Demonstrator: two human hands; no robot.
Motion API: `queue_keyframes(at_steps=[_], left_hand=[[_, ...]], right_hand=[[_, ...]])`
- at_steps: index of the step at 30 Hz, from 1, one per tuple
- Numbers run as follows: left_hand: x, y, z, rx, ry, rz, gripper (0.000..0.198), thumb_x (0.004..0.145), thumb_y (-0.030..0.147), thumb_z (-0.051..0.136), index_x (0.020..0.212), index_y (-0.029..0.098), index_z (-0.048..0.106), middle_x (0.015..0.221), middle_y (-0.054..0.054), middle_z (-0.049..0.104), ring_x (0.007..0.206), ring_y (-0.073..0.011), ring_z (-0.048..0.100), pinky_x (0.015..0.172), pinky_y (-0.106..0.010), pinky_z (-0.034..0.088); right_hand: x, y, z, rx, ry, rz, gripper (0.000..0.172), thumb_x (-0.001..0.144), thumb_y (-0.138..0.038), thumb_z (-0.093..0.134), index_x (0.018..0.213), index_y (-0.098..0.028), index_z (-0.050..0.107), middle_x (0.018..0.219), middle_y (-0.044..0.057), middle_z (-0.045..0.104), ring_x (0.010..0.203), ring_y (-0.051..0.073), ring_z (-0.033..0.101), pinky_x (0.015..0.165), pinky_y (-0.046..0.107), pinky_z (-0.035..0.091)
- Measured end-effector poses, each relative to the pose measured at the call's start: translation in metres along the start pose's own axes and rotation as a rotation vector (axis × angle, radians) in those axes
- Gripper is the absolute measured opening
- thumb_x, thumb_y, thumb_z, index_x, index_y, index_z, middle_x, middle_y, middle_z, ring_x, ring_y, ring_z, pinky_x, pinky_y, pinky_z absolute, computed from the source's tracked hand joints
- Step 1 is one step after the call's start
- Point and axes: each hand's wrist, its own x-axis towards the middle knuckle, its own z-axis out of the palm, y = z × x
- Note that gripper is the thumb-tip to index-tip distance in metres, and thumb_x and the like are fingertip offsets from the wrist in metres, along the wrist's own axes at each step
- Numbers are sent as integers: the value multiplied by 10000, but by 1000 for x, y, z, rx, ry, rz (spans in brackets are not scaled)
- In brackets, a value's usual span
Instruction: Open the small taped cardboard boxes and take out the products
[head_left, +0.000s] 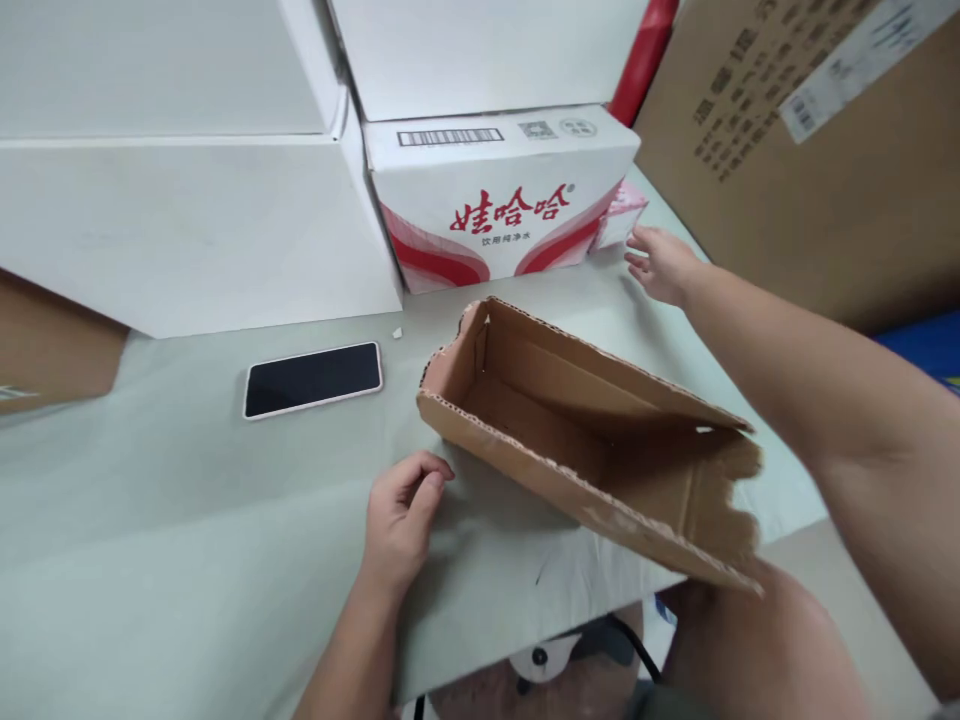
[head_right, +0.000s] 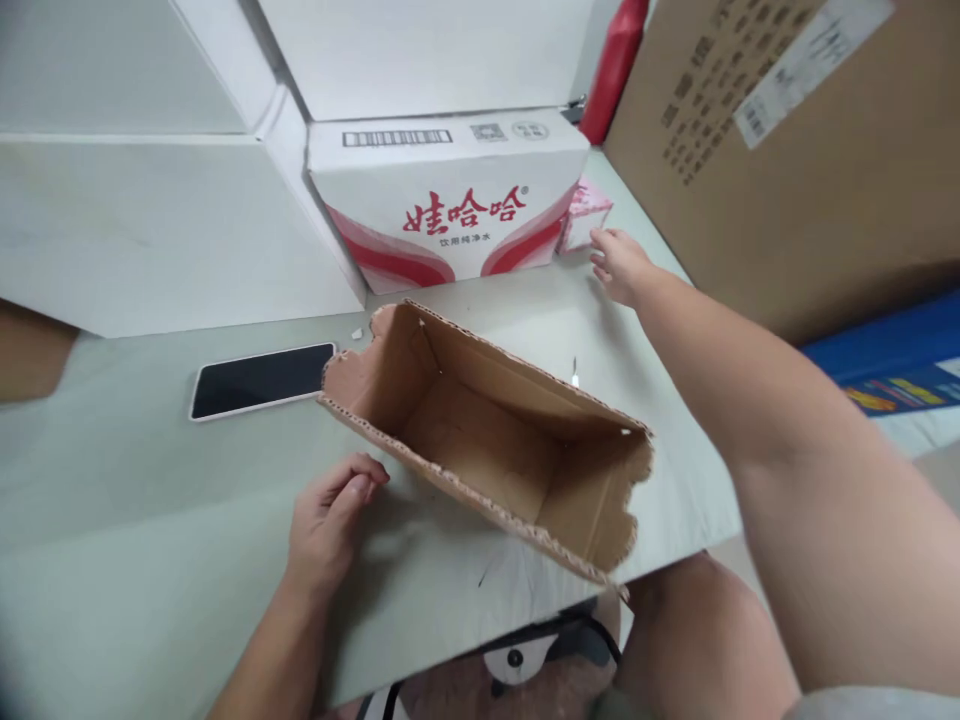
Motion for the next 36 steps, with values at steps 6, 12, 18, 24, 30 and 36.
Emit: queue_keyframes(at_steps=[6, 12, 18, 24, 30, 36], left_hand=[[-9, 8, -3, -75, 77, 50, 333, 859, 457, 559, 681, 191, 652, 557, 7, 480, 538, -143, 434, 534, -275, 351], [-16, 19, 2, -167, 113, 84, 351, 796, 516, 554, 651, 204, 618, 520, 20, 400, 523, -142, 374, 528, -287, 309], [-26, 18, -1, -208, 122, 98, 357, 786, 531, 548, 653, 205, 610, 539, 20, 390, 545, -143, 367, 549, -295, 298], [-33, 18, -13, -198, 117, 120, 358, 817, 524, 554, 668, 203, 604, 563, 19, 386, 560, -142, 360, 555, -292, 283], [-33, 17, -13, -181, 107, 119, 344, 839, 497, 544, 688, 197, 617, 577, 9, 441, 577, -140, 369, 563, -280, 298], [-24, 19, -9, -133, 100, 94, 337, 815, 496, 535, 675, 199, 607, 574, 11, 438, 564, -140, 381, 554, -277, 303]], right_hand=[[-158, -35, -64, 81, -170, 96, 329, 921, -470, 684, 1185, -275, 662, 1086, 62, 633, 827, 163, 595, 615, 267, 540], [-281, -50, -68, -392, -332, 131, 886, 777, -479, 838, 1558, -370, 434, 1165, 72, 594, 931, 192, 618, 577, 217, 554], [-317, -41, -69, -244, -331, 480, 419, 947, -269, 623, 1361, -226, 574, 1143, 104, 692, 689, 127, 675, 597, 244, 626], [-313, -37, -90, -11, -139, 538, 201, 1008, -221, 505, 1083, -118, 661, 917, 175, 746, 703, 209, 760, 666, 291, 666], [-256, -51, -122, -33, 158, 413, 147, 1002, -177, 462, 961, -176, 603, 824, 155, 689, 682, 218, 730, 568, 285, 593], [-184, -48, -136, -122, 222, 249, 152, 922, -80, 460, 881, -209, 530, 694, 77, 598, 634, 188, 657, 601, 306, 545]])
